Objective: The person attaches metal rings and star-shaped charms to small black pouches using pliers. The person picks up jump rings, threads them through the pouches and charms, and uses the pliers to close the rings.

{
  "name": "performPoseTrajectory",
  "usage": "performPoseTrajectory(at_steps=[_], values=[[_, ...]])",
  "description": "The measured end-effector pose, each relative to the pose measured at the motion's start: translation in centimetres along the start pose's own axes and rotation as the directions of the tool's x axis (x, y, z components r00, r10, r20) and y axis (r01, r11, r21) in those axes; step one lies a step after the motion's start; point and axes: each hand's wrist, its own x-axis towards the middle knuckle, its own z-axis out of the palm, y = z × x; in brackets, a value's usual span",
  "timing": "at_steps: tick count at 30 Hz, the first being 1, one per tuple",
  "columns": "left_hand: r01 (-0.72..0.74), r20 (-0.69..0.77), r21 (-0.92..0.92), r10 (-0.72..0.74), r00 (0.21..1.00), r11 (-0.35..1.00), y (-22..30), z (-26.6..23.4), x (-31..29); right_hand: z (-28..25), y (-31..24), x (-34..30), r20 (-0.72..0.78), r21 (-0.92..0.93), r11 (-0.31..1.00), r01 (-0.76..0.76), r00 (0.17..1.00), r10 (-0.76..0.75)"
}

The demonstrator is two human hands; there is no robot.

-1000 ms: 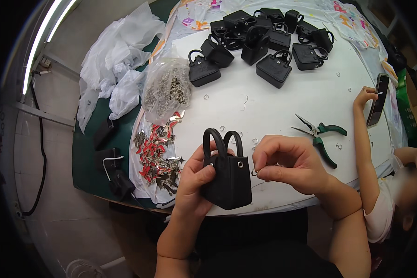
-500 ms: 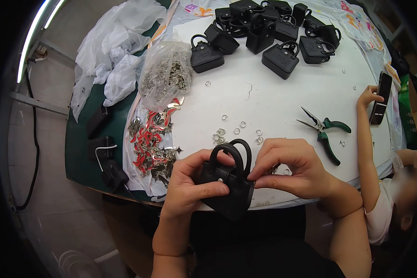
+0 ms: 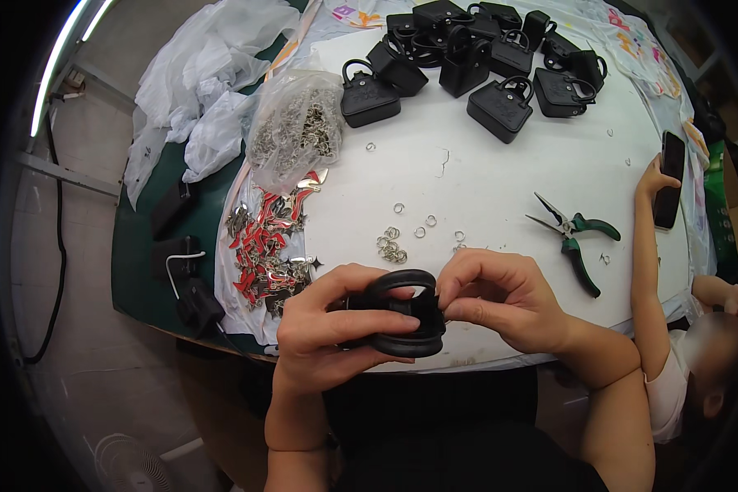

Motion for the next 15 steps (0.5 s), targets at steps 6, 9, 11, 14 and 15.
performPoseTrajectory(at_steps=[6, 9, 11, 14, 15], values=[[0.042, -0.053, 0.139, -0.035, 0.998, 0.989, 0.5, 0.3, -0.9, 0.5, 0.4, 0.4, 0.054, -0.615, 0.755, 0.228, 0.967, -0.247], [0.118, -0.132, 0.189, -0.094, 0.987, 0.975, 0.8, 0.8, -2.7, 0.8, 0.5, 0.5, 0.086, -0.75, 0.598, 0.283, 0.938, -0.337], [0.344, -0.25, -0.016, -0.337, 0.908, 0.939, 1.3, 1.4, -4.6, 1.0, 0.6, 0.2, -0.02, -0.67, 0.72, 0.179, 0.966, -0.259], [0.468, -0.224, 0.312, -0.415, 0.882, 0.827, 1.6, 0.4, -6.7, 0.5, 1.2, 0.2, -0.035, -0.67, 0.705, 0.231, 0.939, -0.342], [0.425, -0.152, 0.507, -0.408, 0.9, 0.75, 1.6, -0.5, -7.4, 0.6, 1.1, 0.2, -0.014, -0.707, 0.654, 0.268, 0.92, -0.392]])
